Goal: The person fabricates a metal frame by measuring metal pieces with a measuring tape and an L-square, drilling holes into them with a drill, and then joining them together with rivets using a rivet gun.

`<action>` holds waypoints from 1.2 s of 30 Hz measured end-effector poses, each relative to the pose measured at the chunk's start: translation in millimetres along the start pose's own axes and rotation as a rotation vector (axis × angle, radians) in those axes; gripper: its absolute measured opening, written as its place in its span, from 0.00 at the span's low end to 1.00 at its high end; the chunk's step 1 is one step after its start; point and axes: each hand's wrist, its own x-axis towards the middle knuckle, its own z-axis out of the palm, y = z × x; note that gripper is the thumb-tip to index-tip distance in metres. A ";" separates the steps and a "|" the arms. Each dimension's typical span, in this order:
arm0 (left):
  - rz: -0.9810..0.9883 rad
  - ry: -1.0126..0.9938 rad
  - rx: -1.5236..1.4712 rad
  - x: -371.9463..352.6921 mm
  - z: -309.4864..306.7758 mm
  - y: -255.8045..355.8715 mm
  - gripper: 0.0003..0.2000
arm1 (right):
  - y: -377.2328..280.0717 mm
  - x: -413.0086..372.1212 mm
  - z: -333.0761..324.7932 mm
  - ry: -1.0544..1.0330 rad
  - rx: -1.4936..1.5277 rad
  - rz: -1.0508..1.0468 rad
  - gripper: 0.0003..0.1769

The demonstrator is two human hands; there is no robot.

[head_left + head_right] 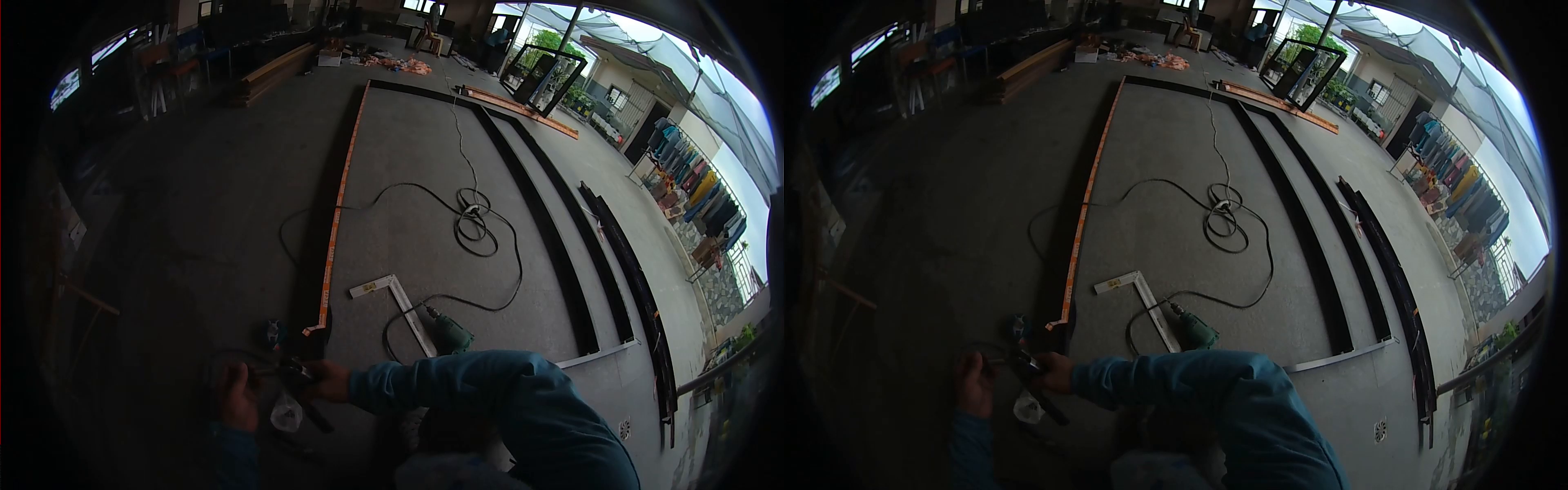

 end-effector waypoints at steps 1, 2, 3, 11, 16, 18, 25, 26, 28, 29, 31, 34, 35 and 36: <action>0.001 -0.010 0.020 -0.8 2.3 0.6 0.02 | -0.6 -0.2 -0.3 0.000 0.000 0.000 0.29; 0.000 -0.009 0.020 -2.5 6.3 2.2 0.02 | -1.1 -0.5 -0.5 -0.006 0.013 0.004 0.28; -0.002 -0.009 0.010 -4.5 11.2 4.3 0.01 | -1.4 -0.7 -0.8 -0.011 0.027 0.008 0.28; -0.076 -0.020 -0.017 -11.5 17.9 13.2 0.03 | -12.5 -2.6 2.5 0.052 -0.041 0.004 0.31; -0.065 -0.042 -0.089 -15.2 19.3 16.2 0.02 | -14.3 -3.9 2.6 -0.006 -0.309 -0.038 0.35; -0.097 -0.049 -0.036 -15.3 13.3 14.1 0.02 | -37.3 -10.8 -7.0 -0.129 -0.620 0.111 0.43; -0.233 -0.132 -0.218 -4.5 10.4 2.4 0.02 | -40.4 -18.7 6.6 -0.090 -0.697 -0.019 0.44; -0.233 -0.132 -0.219 -4.7 11.1 1.1 0.02 | -29.2 -12.5 10.0 -0.094 -0.588 -0.035 0.41; -0.229 -0.109 -0.278 -6.5 13.1 -1.8 0.02 | -20.4 -8.4 11.1 -0.098 -0.480 -0.051 0.38; -0.226 -0.107 -0.277 -6.0 10.7 -2.8 0.02 | -22.6 -8.2 11.0 -0.081 -0.448 0.008 0.34; -0.244 -0.102 -0.327 -6.2 3.2 -5.8 0.02 | -35.2 -10.4 11.5 -0.072 -0.416 0.068 0.31; -0.266 -0.101 -0.399 -4.8 -0.1 -5.3 0.02 | -58.7 -15.0 10.5 -0.082 -0.336 0.138 0.24; -0.264 -0.101 -0.399 -5.0 1.4 -3.7 0.02 | -54.8 -13.4 10.6 -0.061 -0.354 0.088 0.24; -0.244 -0.114 -0.367 -6.4 4.7 -1.3 0.02 | -50.9 -12.4 10.8 -0.041 -0.372 0.039 0.23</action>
